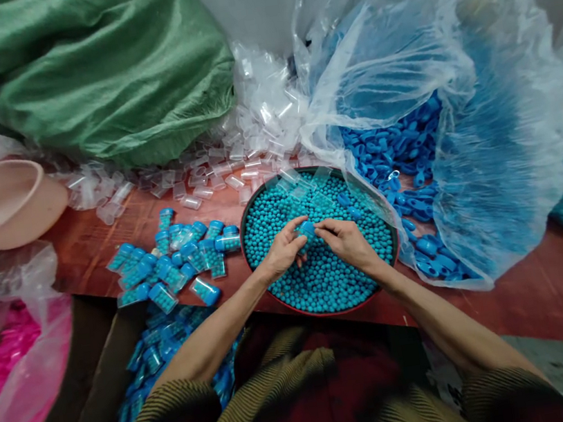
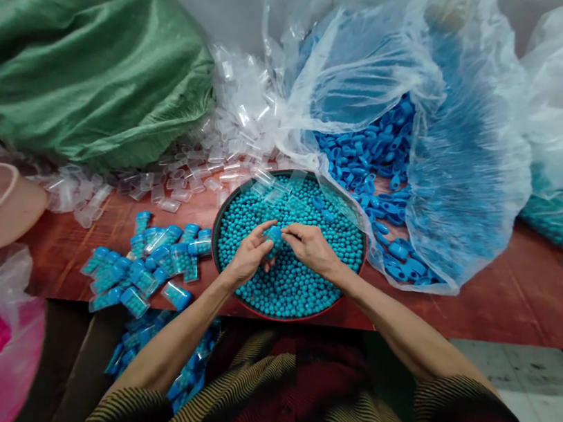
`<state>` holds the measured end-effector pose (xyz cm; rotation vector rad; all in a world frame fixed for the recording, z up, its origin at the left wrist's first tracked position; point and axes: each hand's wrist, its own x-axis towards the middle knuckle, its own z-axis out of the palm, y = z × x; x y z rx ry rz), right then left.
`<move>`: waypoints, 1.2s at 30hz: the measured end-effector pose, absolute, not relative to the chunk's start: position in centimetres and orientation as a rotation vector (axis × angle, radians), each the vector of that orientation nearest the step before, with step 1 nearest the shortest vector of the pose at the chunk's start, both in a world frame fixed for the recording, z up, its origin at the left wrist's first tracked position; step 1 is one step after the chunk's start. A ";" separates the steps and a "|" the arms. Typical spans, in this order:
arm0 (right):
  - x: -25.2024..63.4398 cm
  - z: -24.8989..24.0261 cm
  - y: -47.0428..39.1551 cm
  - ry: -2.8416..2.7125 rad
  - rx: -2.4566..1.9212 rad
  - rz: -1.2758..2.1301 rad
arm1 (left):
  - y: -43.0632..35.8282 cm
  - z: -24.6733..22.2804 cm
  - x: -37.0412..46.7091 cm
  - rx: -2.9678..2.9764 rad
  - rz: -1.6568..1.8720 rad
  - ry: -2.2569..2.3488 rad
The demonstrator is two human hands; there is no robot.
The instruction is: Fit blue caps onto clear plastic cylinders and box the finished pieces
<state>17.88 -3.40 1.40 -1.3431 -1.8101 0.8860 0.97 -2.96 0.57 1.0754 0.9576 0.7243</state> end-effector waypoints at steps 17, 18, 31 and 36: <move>19.5 1.2 -3.3 -1.561 -1.255 1.383 | -4.5 1.3 0.5 1.280 0.610 0.962; 19.0 1.2 -3.5 -1.614 -1.285 1.290 | -4.6 1.5 0.7 1.292 0.645 0.992; 15.8 -0.4 -6.2 -2.154 -1.347 0.341 | -5.4 3.1 2.5 1.120 0.929 1.081; 15.0 -1.1 -6.3 -2.147 -1.357 0.326 | -5.5 2.7 2.9 1.066 0.925 1.167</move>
